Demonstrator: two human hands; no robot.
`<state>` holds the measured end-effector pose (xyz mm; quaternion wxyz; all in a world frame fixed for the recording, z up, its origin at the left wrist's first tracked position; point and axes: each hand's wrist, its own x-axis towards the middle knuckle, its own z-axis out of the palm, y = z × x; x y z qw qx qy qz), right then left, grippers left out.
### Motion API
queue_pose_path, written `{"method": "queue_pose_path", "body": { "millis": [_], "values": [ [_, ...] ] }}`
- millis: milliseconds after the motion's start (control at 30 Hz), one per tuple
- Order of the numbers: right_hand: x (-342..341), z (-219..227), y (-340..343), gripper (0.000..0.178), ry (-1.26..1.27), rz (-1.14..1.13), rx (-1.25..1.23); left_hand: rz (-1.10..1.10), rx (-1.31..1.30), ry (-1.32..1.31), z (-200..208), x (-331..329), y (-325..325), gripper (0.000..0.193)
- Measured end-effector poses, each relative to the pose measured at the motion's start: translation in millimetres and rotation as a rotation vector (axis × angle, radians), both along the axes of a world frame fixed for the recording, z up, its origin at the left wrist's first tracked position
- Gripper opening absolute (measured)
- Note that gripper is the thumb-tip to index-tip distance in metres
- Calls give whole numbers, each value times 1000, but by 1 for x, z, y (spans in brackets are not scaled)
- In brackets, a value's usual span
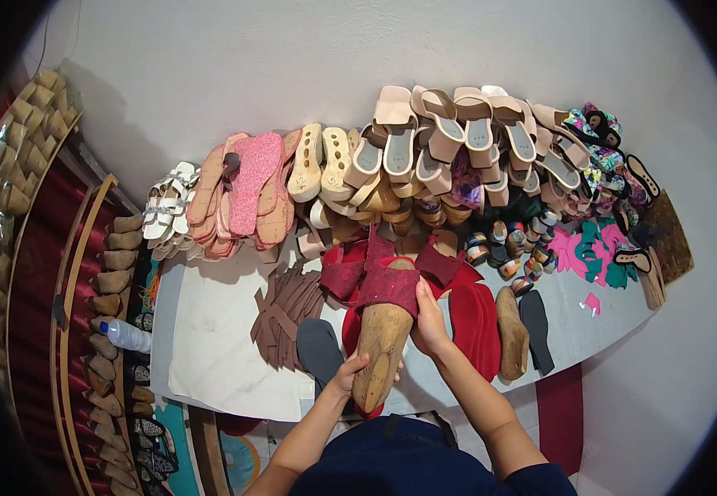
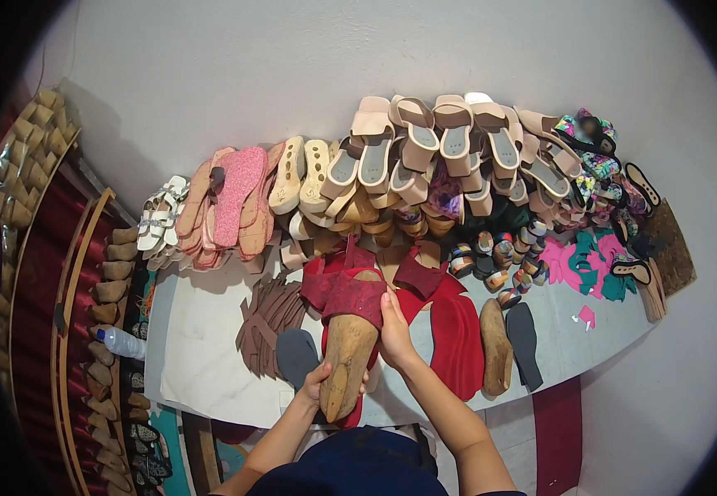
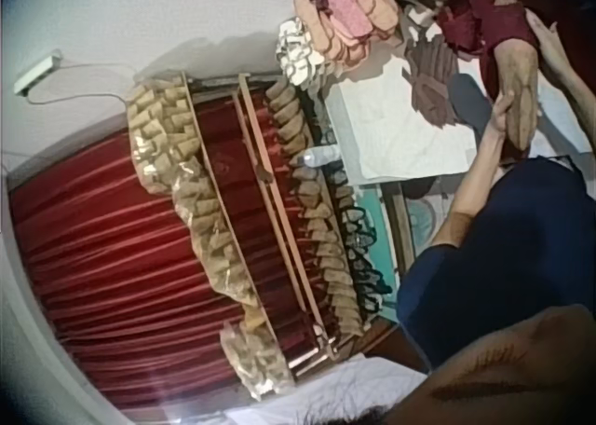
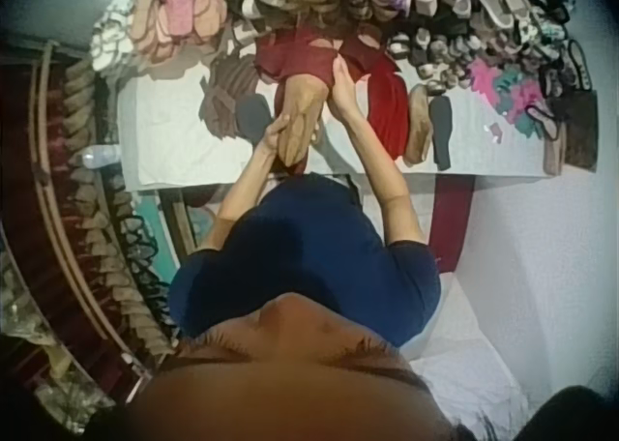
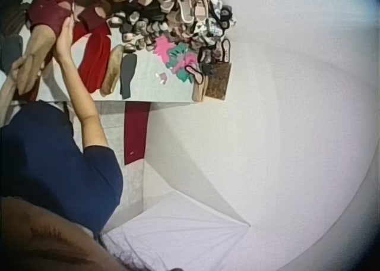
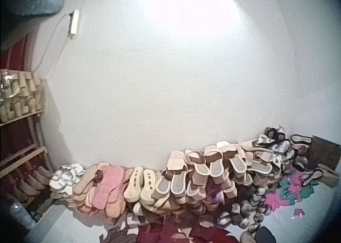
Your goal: Assembling red sandals by attaching uppers to soles and placing them on a storage rack.
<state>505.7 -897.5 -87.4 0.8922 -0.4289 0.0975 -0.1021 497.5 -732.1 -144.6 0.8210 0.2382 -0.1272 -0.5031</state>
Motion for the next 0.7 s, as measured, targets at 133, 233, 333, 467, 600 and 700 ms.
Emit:
{"method": "queue_pose_path", "body": {
  "millis": [133,233,333,467,600,700],
  "values": [
    [5,-1,-3,42,-13,-32,12,-47,-19,21,-3,2,-1,70],
    [9,-4,-7,41,4,-53,101,-98,-87,129,-7,-5,-5,70],
    [10,-2,-8,42,-44,-7,271,-130,-170,221,-5,-11,-9,70],
    [9,-6,-12,58,-52,52,338,-152,-203,267,-1,-16,-11,69],
    [7,2,-13,75,-17,225,434,-174,-198,258,-2,-16,-11,68],
    [8,7,-12,77,-67,268,516,-184,-190,261,-3,-17,-11,69]
  ]
}}
